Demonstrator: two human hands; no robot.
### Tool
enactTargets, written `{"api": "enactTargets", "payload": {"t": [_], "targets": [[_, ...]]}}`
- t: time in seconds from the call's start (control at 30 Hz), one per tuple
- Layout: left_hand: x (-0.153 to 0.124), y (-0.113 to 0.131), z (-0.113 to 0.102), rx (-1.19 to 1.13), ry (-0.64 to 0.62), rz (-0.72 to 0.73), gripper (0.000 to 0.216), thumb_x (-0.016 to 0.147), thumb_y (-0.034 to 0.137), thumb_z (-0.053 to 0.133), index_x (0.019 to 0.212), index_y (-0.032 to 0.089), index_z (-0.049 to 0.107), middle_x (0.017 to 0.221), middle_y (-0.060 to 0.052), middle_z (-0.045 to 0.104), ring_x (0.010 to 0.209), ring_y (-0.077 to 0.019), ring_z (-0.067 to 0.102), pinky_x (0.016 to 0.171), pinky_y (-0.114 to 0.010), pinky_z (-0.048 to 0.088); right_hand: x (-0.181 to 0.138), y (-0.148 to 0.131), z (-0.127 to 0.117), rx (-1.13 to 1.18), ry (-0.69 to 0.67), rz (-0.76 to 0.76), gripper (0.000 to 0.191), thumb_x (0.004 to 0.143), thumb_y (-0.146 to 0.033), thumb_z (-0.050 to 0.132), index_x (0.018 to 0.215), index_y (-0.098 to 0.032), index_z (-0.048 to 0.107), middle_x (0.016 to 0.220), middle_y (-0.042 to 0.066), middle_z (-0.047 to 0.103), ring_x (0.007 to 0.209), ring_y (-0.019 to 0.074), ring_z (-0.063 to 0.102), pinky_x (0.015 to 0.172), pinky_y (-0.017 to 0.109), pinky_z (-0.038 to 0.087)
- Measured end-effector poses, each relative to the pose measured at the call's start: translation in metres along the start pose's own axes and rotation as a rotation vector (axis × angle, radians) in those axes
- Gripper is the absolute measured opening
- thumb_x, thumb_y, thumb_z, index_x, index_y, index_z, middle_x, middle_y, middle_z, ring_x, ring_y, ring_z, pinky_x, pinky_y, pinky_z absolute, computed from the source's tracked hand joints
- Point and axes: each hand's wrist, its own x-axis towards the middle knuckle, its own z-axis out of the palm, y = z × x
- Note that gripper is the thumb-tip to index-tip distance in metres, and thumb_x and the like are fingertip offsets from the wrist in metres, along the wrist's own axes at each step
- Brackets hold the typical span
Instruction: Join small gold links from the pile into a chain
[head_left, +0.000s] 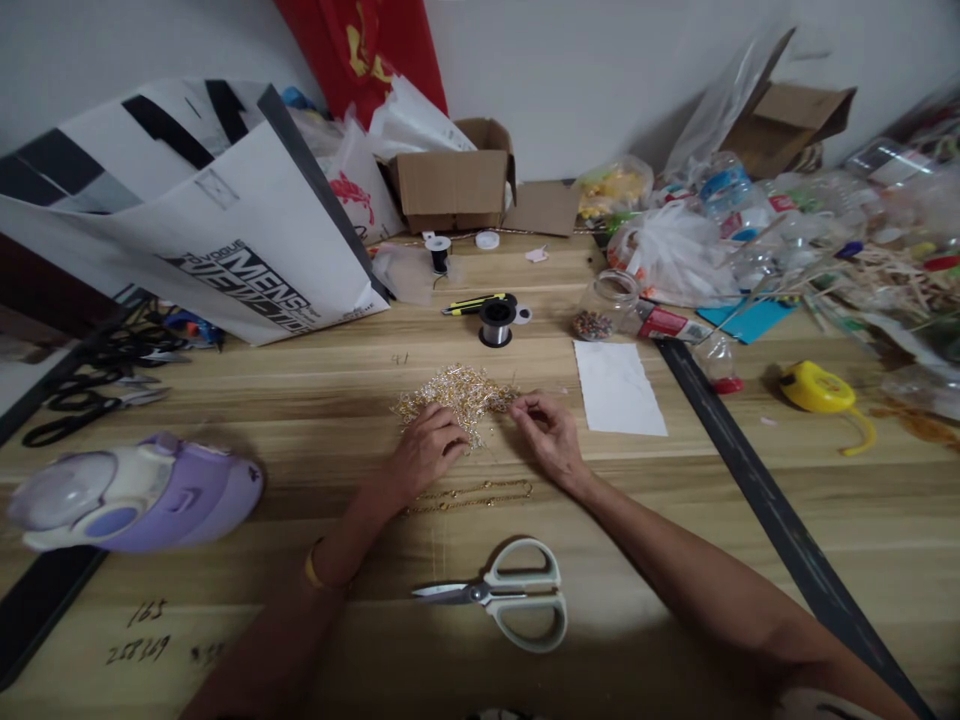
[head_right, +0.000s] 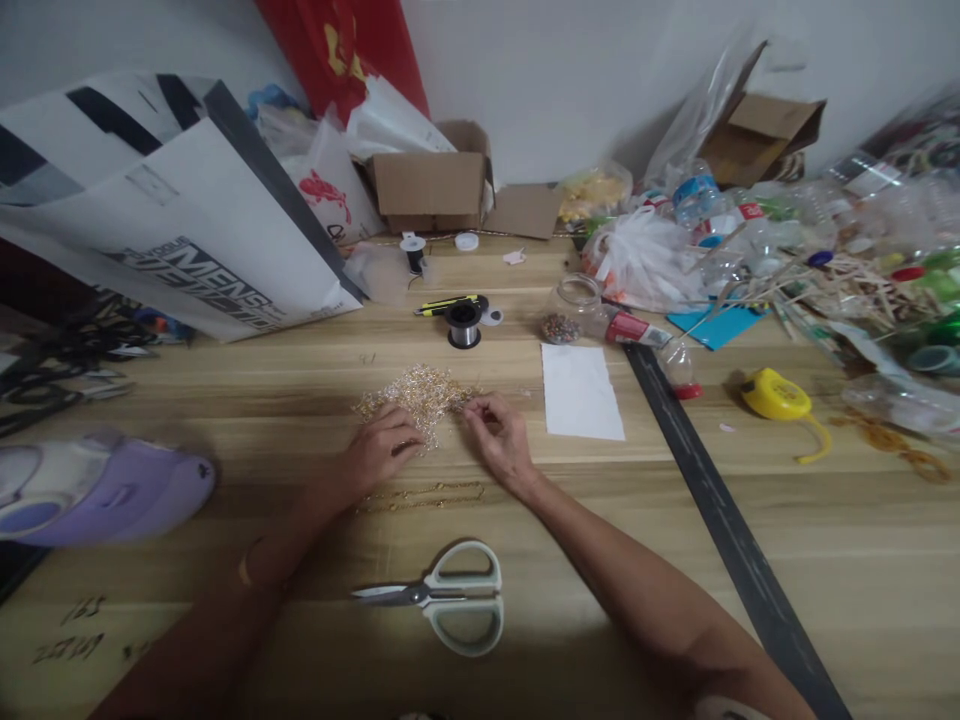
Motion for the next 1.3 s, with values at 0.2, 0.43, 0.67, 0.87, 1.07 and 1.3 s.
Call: {"api": "enactTargets", "payload": {"t": [0.2, 0.43, 0.67, 0.87, 1.07, 1.3], "targets": [[-0.001, 0.000, 0.001, 0.032, -0.028, 0.000, 0.014, 0.087, 0.020, 0.055, 0.080, 0.016, 0.066, 0.080, -0.005, 0.059, 0.088, -0.0193, 0.049, 0.083, -0.035, 0.044, 0.000, 0.002, 0.000, 0.005, 0.001, 0.034, 0.018, 0.085, -0.036, 0.056, 0.079, -0.019, 0.061, 0.077, 0.002, 0.060, 0.074, 0.0156, 0.057, 0.069, 0.027, 0.046], [-0.003, -0.008, 0.001, -0.058, 0.040, -0.050, 0.013, 0.086, 0.017, 0.056, 0.079, 0.017, 0.066, 0.080, -0.004, 0.062, 0.085, -0.0179, 0.051, 0.079, -0.031, 0.044, 0.002, 0.002, -0.001, 0.059, 0.043, 0.082, 0.020, 0.083, -0.038, 0.058, 0.077, -0.019, 0.060, 0.075, 0.002, 0.059, 0.072, 0.0159, 0.056, 0.067, 0.027, 0.046], [-0.005, -0.014, -0.006, -0.110, -0.032, -0.028, 0.010, 0.081, 0.018, 0.062, 0.073, 0.018, 0.067, 0.075, -0.004, 0.063, 0.082, -0.0177, 0.052, 0.077, -0.031, 0.043, 0.000, 0.001, 0.000, 0.028, 0.019, 0.056, 0.018, 0.084, -0.036, 0.057, 0.079, -0.019, 0.060, 0.076, 0.002, 0.058, 0.073, 0.0158, 0.056, 0.068, 0.027, 0.045], [-0.004, -0.013, -0.007, -0.082, -0.081, 0.029, 0.014, 0.084, 0.020, 0.058, 0.073, 0.018, 0.067, 0.074, -0.004, 0.062, 0.081, -0.0176, 0.051, 0.079, -0.031, 0.042, -0.001, 0.001, 0.000, 0.012, 0.006, 0.051, 0.018, 0.084, -0.037, 0.056, 0.079, -0.020, 0.059, 0.078, 0.003, 0.060, 0.075, 0.0171, 0.057, 0.069, 0.029, 0.047], [-0.004, -0.010, -0.007, -0.050, -0.102, 0.058, 0.017, 0.087, 0.021, 0.055, 0.074, 0.018, 0.066, 0.076, -0.005, 0.062, 0.083, -0.0183, 0.050, 0.079, -0.032, 0.042, -0.001, 0.000, 0.000, 0.012, 0.003, 0.034, 0.017, 0.084, -0.036, 0.056, 0.079, -0.020, 0.059, 0.075, 0.002, 0.060, 0.073, 0.0166, 0.057, 0.068, 0.029, 0.047], [-0.003, 0.003, -0.013, 0.115, -0.171, 0.096, 0.019, 0.090, 0.021, 0.049, 0.077, 0.016, 0.062, 0.079, -0.005, 0.059, 0.087, -0.0194, 0.048, 0.083, -0.033, 0.040, -0.001, 0.000, 0.000, 0.022, -0.010, 0.050, 0.018, 0.084, -0.036, 0.057, 0.079, -0.020, 0.060, 0.077, 0.002, 0.061, 0.074, 0.0166, 0.057, 0.067, 0.028, 0.047]]}}
